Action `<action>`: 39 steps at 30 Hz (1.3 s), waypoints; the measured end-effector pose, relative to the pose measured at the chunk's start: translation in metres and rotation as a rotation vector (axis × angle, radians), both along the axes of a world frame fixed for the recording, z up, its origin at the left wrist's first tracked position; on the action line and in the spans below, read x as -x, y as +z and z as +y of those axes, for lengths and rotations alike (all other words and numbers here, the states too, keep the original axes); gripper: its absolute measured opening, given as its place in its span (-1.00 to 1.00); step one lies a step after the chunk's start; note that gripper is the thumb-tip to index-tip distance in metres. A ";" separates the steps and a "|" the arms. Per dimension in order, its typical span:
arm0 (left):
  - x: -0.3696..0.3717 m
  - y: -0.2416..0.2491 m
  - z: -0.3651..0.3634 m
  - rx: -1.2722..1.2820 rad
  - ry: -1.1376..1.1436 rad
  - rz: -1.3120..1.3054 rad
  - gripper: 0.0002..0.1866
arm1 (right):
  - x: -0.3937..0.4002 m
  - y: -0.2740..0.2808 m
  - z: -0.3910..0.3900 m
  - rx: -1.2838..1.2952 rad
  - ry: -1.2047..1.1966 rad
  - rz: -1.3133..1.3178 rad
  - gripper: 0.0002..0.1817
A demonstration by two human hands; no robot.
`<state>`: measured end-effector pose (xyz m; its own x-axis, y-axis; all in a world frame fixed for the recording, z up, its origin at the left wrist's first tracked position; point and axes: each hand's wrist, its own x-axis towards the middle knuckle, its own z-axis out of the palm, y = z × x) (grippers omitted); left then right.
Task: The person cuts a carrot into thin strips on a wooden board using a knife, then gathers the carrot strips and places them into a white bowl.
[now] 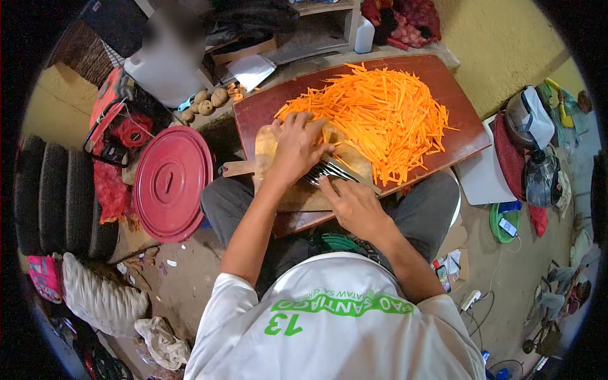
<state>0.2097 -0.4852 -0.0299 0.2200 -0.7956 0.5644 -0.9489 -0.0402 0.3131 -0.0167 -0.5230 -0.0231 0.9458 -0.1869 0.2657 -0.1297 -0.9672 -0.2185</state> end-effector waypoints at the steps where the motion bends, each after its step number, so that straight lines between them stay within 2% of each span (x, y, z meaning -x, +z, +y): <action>1: 0.000 0.000 0.004 -0.040 0.004 -0.014 -0.45 | 0.001 -0.002 -0.001 -0.011 -0.006 0.004 -0.43; 6: -0.019 -0.012 0.020 -0.198 0.060 -0.096 -0.50 | 0.011 0.004 0.002 -0.009 0.019 0.038 -0.46; 9: -0.032 -0.019 0.022 -0.173 0.162 -0.147 -0.56 | 0.017 0.002 0.004 0.017 0.039 0.010 -0.46; 15: -0.023 -0.039 0.040 0.104 0.129 0.061 -0.59 | 0.002 0.012 -0.004 -0.026 -0.080 -0.039 -0.58; 19: -0.023 -0.038 0.081 0.169 0.230 0.123 -0.55 | 0.007 0.029 -0.015 -0.103 -0.104 -0.083 -0.63; 21: -0.031 -0.035 0.109 0.189 0.308 0.106 -0.51 | 0.028 0.018 -0.034 -0.046 -0.143 -0.117 -0.60; 23: -0.040 -0.033 0.139 0.235 0.390 0.094 -0.43 | 0.059 0.007 -0.060 0.148 -0.274 -0.187 -0.59; 24: -0.042 -0.033 0.155 0.180 0.450 0.117 -0.43 | 0.081 0.003 -0.074 0.018 -0.412 -0.164 -0.54; 26: -0.044 -0.034 0.189 0.070 0.568 0.164 -0.43 | 0.122 -0.011 -0.104 0.109 -0.542 -0.147 -0.43; 30: -0.054 -0.057 0.214 0.211 0.529 0.206 -0.58 | 0.184 -0.053 -0.135 0.082 -0.782 0.020 -0.34; 31: -0.047 -0.050 0.210 0.158 0.575 0.127 -0.65 | 0.185 -0.062 -0.139 0.117 -0.791 0.057 -0.34; 33: -0.041 -0.042 0.204 0.076 0.572 0.087 -0.66 | 0.192 -0.074 -0.144 0.194 -0.823 0.132 -0.34; 36: -0.041 -0.038 0.199 -0.039 0.564 0.058 -0.70 | 0.194 -0.078 -0.154 0.155 -0.794 0.127 -0.35; 39: -0.042 -0.038 0.196 -0.046 0.567 0.047 -0.76 | 0.206 -0.086 -0.166 -0.008 -0.723 -0.025 -0.37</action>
